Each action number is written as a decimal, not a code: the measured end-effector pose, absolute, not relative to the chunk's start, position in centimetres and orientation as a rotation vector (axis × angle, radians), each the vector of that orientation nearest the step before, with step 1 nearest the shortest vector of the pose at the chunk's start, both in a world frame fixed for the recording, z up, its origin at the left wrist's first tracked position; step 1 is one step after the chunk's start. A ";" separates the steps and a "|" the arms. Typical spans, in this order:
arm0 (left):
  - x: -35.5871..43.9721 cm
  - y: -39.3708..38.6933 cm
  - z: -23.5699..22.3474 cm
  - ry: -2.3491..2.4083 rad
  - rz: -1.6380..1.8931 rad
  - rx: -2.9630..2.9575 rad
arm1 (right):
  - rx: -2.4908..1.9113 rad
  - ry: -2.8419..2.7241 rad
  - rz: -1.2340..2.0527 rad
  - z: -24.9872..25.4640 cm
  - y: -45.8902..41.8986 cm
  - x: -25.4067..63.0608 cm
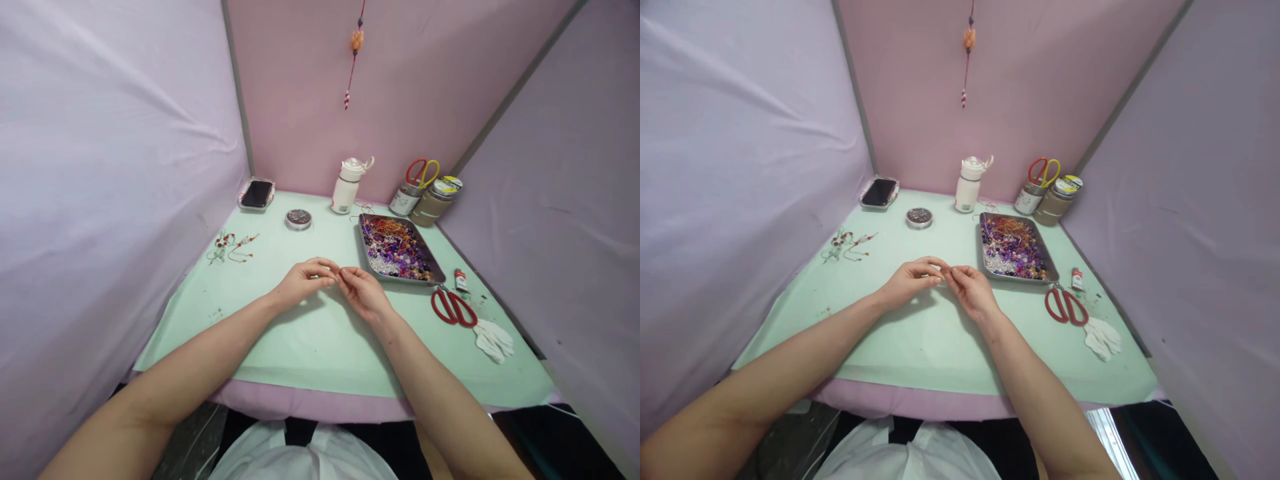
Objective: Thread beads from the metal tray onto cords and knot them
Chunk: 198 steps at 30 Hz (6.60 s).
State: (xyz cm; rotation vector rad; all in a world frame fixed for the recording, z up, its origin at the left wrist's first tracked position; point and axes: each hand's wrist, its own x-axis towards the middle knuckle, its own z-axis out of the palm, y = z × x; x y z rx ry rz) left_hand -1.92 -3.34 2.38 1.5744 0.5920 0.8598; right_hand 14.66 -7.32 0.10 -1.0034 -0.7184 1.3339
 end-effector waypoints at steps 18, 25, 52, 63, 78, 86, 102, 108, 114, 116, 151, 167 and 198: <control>-1.2 -2.8 0.8 0.851 0.939 1.379 | -1.108 -0.968 0.986 -0.1 -7.6 12.6; -1.1 -2.7 0.7 0.885 0.962 1.376 | -1.178 -1.022 1.094 -0.1 -7.3 12.1; -0.7 -2.3 -0.2 0.794 0.949 1.105 | -1.338 -1.326 0.705 -0.4 -7.9 13.6; -1.2 -2.3 0.6 0.742 0.891 1.004 | -1.321 -1.348 0.708 0.4 -8.3 13.5; -1.3 -2.4 0.5 0.734 0.870 1.206 | -1.329 -1.340 0.617 0.2 -8.3 13.4; -1.3 -2.8 0.7 0.734 0.878 1.361 | -1.321 -1.412 0.502 0.5 -8.5 13.3; -1.3 -2.7 1.5 0.855 0.896 1.415 | -1.336 -1.305 0.549 0.5 -8.5 13.5; -1.4 -2.2 1.3 0.882 0.903 1.422 | -1.304 -1.334 0.648 0.9 -8.9 13.3; -1.5 -1.5 0.8 0.935 0.907 1.418 | -1.305 -1.366 0.713 0.7 -8.9 13.2; -1.7 -1.3 0.8 0.941 0.896 1.420 | -1.333 -1.342 0.695 0.5 -8.8 13.5; -1.8 -1.9 1.6 0.757 0.871 1.140 | -1.440 -1.481 0.499 0.6 -8.6 13.6; -1.7 -1.9 0.7 0.763 0.899 0.954 | -1.461 -1.614 0.515 0.2 -8.5 13.4; -4.0 1.6 1.0 0.976 1.117 0.895 | -1.710 -1.637 0.011 0.6 -8.7 16.3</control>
